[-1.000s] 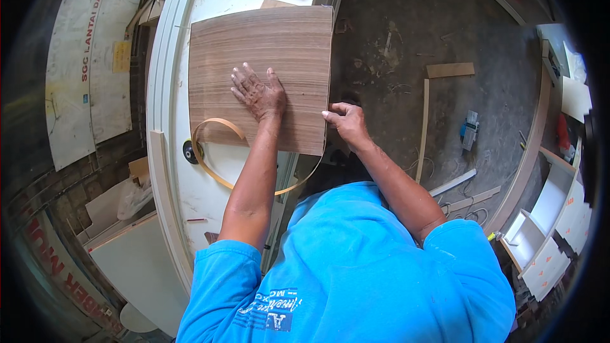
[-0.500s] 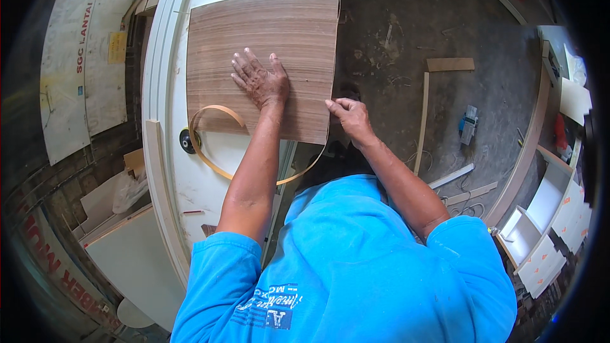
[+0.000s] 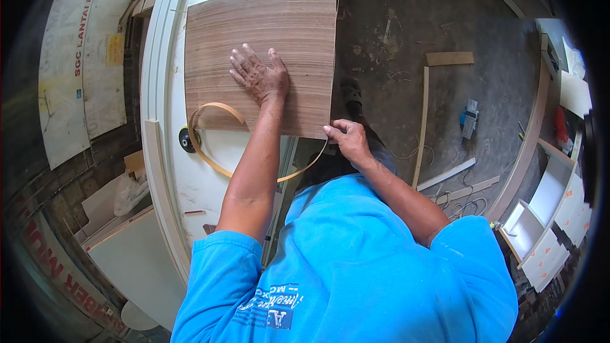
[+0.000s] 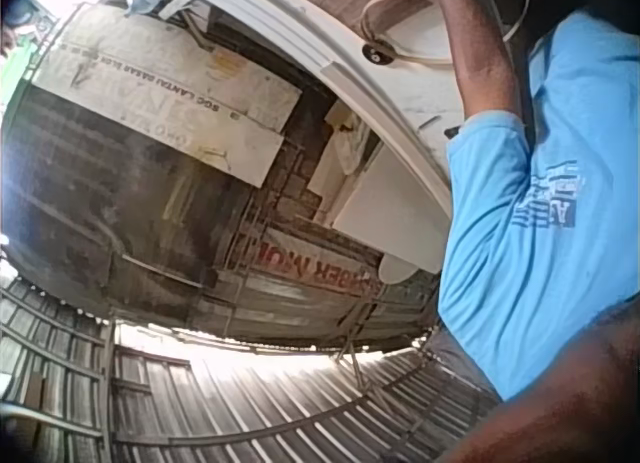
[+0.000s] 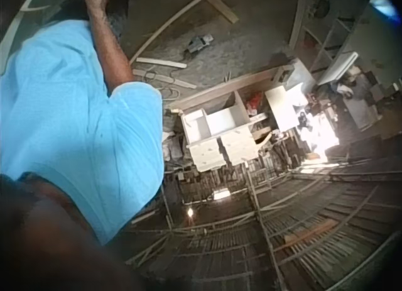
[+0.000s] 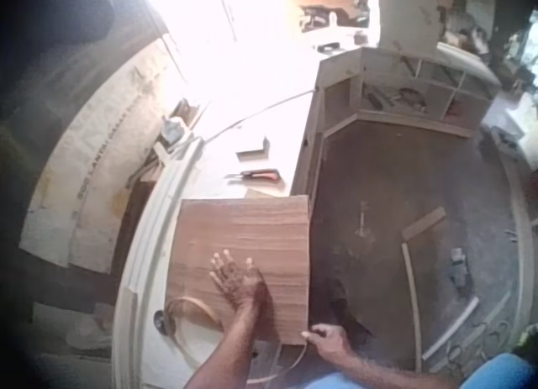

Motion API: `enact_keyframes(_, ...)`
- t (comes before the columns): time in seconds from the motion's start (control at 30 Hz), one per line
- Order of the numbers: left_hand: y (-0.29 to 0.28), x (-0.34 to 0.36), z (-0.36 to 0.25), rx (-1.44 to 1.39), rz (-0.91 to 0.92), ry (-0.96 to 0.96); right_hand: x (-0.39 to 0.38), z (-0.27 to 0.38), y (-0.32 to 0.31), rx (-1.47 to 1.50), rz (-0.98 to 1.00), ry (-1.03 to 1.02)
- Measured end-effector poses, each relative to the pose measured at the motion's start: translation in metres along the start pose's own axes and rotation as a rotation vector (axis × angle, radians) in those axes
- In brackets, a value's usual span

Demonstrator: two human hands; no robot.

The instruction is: The person applies an edging strip to the side of a wooden panel and then sands the edges with a sanding block.

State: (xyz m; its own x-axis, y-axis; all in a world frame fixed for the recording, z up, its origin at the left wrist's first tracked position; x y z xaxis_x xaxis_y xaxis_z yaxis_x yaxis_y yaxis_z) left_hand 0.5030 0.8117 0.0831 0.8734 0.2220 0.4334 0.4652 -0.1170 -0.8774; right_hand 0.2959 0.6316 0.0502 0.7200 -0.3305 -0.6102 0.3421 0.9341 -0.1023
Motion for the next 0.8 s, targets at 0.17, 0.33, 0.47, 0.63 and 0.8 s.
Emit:
enact_keyframes(0.17,-0.001,0.002,-0.003,0.002,-0.012,0.000,0.001,0.000,0.000,-0.036,-0.049,-0.049)
enact_keyframes(0.33,0.001,0.001,-0.004,0.026,-0.001,0.007,0.008,0.017,-0.006,-0.138,-0.013,-0.159)
enact_keyframes(0.47,0.002,0.010,-0.006,0.019,-0.064,0.050,0.041,0.041,-0.018,-0.389,0.042,-0.107)
enact_keyframes(0.63,0.032,0.064,-0.012,-0.060,-0.074,-0.171,0.143,0.095,-0.028,0.077,-0.170,-0.113)
enact_keyframes(0.8,0.070,0.097,-0.037,0.061,-0.097,-0.255,0.215,0.144,-0.017,0.286,-0.204,-0.091)
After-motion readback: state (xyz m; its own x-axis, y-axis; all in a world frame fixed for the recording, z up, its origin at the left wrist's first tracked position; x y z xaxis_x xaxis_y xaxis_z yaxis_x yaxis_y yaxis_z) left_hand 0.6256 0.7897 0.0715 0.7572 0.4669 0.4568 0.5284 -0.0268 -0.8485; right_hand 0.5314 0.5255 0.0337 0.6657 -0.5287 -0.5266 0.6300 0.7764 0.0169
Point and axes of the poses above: each hand's wrist, its own x-axis towards the middle knuckle, its own y-axis out of the palm, z = x × y, the point moved 7 cm from there along x, towards the middle knuckle, and after that the axes turned 15 degrees about -z, right-handed, at the moved point
